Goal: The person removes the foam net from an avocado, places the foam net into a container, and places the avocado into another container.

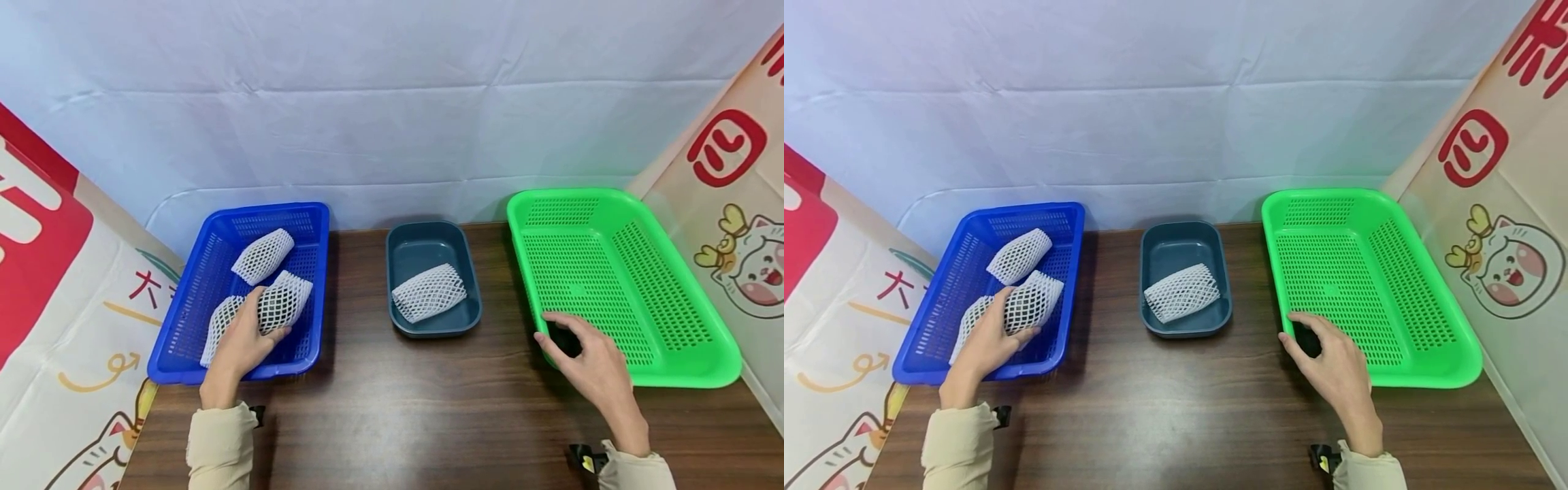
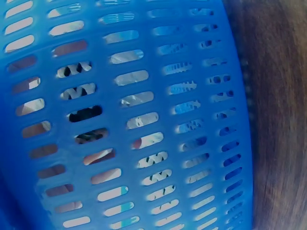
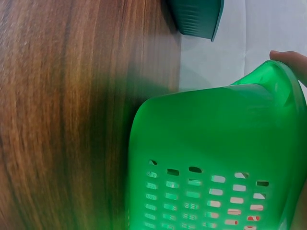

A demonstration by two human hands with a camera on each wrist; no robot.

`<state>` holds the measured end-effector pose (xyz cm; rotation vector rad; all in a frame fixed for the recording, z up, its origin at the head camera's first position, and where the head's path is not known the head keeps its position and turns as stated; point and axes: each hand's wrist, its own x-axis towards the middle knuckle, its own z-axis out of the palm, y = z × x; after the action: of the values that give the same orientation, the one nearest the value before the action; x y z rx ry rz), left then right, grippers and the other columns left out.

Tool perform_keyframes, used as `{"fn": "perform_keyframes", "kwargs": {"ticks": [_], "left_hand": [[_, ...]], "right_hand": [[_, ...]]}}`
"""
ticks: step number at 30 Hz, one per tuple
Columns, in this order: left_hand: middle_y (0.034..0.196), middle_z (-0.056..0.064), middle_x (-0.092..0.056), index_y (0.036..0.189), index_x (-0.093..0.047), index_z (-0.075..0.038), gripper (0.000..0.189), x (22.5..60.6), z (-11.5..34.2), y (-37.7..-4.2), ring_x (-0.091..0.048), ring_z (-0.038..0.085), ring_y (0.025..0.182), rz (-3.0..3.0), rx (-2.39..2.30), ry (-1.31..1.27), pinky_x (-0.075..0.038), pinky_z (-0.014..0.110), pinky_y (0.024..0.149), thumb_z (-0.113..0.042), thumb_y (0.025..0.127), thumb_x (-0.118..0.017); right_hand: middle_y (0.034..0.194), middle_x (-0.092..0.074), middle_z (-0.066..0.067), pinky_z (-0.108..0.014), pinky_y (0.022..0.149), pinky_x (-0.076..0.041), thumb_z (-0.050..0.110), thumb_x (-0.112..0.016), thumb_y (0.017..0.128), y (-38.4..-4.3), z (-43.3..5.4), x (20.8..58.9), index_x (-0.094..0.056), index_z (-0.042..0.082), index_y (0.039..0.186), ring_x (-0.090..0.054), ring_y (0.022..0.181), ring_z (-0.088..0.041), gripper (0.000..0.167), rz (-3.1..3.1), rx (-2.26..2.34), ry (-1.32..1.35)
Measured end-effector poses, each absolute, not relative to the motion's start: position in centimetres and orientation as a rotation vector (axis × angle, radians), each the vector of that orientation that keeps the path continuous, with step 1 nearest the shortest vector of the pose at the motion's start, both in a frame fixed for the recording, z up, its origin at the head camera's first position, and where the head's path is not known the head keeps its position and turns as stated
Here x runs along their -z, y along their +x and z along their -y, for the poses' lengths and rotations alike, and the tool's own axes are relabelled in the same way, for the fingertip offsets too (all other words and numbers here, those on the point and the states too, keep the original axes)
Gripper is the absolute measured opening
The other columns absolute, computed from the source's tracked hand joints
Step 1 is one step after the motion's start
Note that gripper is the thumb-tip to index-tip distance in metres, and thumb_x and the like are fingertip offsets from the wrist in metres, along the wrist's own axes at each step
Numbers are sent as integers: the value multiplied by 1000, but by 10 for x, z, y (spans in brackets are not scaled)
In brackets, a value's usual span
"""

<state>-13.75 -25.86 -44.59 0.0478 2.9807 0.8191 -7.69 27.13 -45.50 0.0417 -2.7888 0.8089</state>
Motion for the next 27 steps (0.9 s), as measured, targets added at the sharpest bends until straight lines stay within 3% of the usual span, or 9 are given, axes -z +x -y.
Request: {"fn": "perform_keyframes", "kwargs": {"ticks": [5, 22, 27], "left_hand": [[148, 28, -41, 151, -27, -5, 84, 442, 257, -135, -43, 48, 133, -3043, -868, 81, -36, 66, 104, -26, 86, -76], [144, 21, -49, 149, -35, -11, 83, 418, 229, -127, -52, 40, 125, -3210, -929, 289, -44, 63, 94, -23, 80, -82], [133, 20, -57, 145, -41, -12, 83, 417, 217, -125, -59, 36, 114, -3267, -938, 409, -49, 58, 86, -21, 76, -86]], "right_hand": [[120, -69, -16, -49, 62, -49, 37, -73, 89, -78, -272, 456, -67, 20, 126, -65, 102, -39, 42, 2781, -803, 44], [123, -68, -14, -56, 72, -49, 37, -73, 88, -77, -272, 455, -67, 21, 126, -64, 107, -38, 42, 2785, -800, 42], [124, -68, -14, -56, 71, -49, 37, -73, 88, -77, -271, 456, -67, 20, 126, -63, 108, -39, 41, 2785, -793, 39]]}}
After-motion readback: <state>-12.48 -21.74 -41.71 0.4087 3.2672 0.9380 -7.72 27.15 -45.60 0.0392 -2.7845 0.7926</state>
